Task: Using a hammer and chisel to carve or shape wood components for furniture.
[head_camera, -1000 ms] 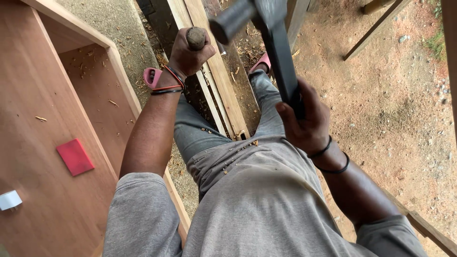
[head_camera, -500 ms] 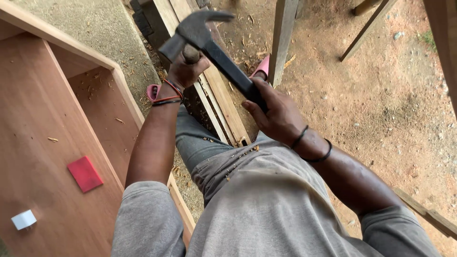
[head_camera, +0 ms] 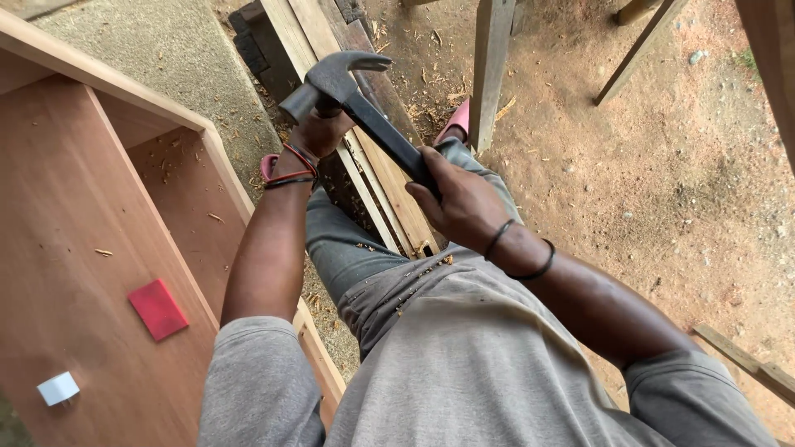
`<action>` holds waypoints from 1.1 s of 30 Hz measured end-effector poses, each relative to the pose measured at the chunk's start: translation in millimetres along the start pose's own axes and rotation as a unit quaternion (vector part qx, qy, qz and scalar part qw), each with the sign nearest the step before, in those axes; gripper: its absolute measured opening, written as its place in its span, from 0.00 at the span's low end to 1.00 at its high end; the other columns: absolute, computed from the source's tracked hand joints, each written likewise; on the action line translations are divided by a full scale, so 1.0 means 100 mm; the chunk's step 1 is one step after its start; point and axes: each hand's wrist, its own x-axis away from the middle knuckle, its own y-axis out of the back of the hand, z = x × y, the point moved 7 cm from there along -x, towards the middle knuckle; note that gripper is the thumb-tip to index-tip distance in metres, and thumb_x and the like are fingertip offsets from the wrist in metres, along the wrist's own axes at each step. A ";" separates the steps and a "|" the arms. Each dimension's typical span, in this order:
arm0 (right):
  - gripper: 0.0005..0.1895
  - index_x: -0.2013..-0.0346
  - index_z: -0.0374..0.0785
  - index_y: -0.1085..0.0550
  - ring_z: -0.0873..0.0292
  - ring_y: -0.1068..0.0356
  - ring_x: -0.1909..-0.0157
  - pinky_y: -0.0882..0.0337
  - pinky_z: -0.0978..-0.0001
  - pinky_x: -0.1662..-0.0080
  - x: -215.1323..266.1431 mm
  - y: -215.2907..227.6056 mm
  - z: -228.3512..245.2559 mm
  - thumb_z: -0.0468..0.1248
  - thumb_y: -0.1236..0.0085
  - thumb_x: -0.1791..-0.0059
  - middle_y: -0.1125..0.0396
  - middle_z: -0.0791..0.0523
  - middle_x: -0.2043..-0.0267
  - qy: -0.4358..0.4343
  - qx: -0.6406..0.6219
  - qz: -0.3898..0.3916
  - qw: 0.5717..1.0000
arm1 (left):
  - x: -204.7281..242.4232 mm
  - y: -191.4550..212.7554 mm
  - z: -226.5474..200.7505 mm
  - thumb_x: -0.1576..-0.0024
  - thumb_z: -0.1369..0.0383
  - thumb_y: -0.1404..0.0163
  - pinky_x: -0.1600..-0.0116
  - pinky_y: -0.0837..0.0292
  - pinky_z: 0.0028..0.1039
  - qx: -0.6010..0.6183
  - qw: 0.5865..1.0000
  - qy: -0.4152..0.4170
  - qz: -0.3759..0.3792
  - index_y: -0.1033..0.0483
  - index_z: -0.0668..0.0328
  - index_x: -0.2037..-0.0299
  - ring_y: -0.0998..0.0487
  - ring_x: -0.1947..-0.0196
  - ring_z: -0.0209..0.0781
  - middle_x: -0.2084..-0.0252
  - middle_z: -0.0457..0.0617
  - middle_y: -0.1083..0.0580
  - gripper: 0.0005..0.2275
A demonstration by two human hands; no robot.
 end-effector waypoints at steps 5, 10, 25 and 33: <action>0.29 0.33 0.38 0.37 0.40 0.24 0.58 0.25 0.53 0.58 0.12 0.35 0.18 0.47 0.42 0.45 0.26 0.43 0.56 0.080 -0.016 -0.085 0.993 | -0.12 0.11 -0.49 0.42 0.72 0.42 0.49 0.25 0.32 -0.146 0.986 -0.077 -0.023 0.22 0.65 0.57 0.21 0.56 0.46 0.57 0.50 0.22 0.07; 0.30 0.31 0.41 0.38 0.50 0.21 0.54 0.22 0.63 0.54 0.16 0.89 0.52 0.43 0.38 0.45 0.25 0.46 0.54 0.137 -0.097 -0.202 0.965 | -0.13 0.19 -0.45 0.48 0.75 0.43 0.64 0.30 0.26 0.115 0.976 0.184 -0.017 0.27 0.65 0.74 0.28 0.72 0.32 0.75 0.43 0.28 0.06; 0.29 0.33 0.41 0.37 0.39 0.26 0.59 0.27 0.47 0.60 0.10 0.39 0.15 0.48 0.42 0.44 0.27 0.45 0.58 0.082 0.006 -0.076 0.994 | -0.16 0.17 -0.41 0.44 0.72 0.40 0.58 0.26 0.29 0.063 0.995 0.076 -0.020 0.23 0.64 0.60 0.23 0.63 0.33 0.64 0.41 0.23 0.07; 0.34 0.28 0.39 0.44 0.49 0.23 0.59 0.23 0.59 0.58 0.31 0.85 0.47 0.37 0.36 0.44 0.28 0.49 0.54 0.242 -0.154 -0.354 0.890 | -0.03 0.13 -0.38 0.48 0.73 0.42 0.64 0.28 0.23 0.186 0.961 0.199 -0.048 0.26 0.60 0.73 0.26 0.72 0.28 0.75 0.40 0.27 0.05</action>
